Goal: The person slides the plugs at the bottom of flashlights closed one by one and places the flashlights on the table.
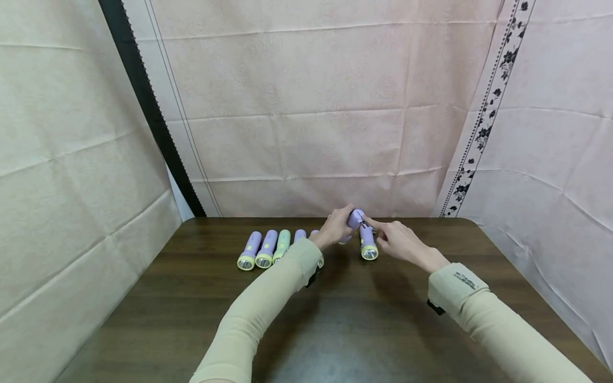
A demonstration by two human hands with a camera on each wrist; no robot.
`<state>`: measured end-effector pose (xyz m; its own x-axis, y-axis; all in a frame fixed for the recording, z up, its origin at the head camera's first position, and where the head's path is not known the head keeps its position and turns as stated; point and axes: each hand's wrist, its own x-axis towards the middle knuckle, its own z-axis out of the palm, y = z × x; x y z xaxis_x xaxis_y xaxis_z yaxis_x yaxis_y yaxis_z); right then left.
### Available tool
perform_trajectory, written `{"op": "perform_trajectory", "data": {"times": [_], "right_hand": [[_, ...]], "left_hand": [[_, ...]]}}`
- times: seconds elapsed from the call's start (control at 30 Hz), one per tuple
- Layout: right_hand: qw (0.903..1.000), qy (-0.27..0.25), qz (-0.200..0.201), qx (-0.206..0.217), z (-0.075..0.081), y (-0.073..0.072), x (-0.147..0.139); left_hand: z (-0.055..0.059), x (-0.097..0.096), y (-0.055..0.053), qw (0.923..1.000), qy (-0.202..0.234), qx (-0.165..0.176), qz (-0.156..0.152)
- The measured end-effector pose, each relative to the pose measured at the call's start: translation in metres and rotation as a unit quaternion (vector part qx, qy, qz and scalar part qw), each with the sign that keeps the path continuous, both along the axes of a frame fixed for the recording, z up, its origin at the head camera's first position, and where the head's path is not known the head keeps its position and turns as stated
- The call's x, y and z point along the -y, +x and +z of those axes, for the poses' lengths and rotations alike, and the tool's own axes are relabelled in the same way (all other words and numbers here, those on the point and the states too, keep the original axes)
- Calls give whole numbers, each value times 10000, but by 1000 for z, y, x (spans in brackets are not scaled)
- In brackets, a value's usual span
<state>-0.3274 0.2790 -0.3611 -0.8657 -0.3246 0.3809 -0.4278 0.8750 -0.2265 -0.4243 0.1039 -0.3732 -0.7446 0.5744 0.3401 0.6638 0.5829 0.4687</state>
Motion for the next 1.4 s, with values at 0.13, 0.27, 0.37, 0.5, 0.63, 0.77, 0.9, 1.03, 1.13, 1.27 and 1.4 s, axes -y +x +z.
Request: {"op": "perform_trajectory", "data": {"times": [0.13,0.27,0.37,0.5,0.63,0.77,0.9,1.03,1.13,1.27,1.4], "right_hand": [[9999,92,32,-77,1,-1,3],[9995,165,45,-256,1,-2,4],[9992,213,39,-332,1,-3,5],[9991,250,21,-328,3,-4,6],[9990,287,-30,-354,5,-5,6],[9996,193,-141,-146,6,-5,6],[9997,26,-231,-15,6,-4,5],[9996,-14,-289,-37,4,-5,3],[9995,-12,-330,26,4,-5,3],[9993,-68,-346,102,5,-5,4],[9991,-181,-304,218,5,-4,5]], "left_hand": [[0,1,1,10000,0,64,-17],[-1,1,2,10000,-16,53,-9],[-1,1,2,10000,-6,-3,-24],[-1,0,4,9999,35,15,-99],[0,-1,6,9998,61,56,-181],[2,0,6,9998,41,43,-197],[9,1,5,9999,-75,96,22],[11,1,6,9970,-323,332,616],[7,2,5,9894,-697,480,1180],[-1,4,1,9779,-1285,478,1576],[-11,6,-3,9715,-1702,348,1611]]}}
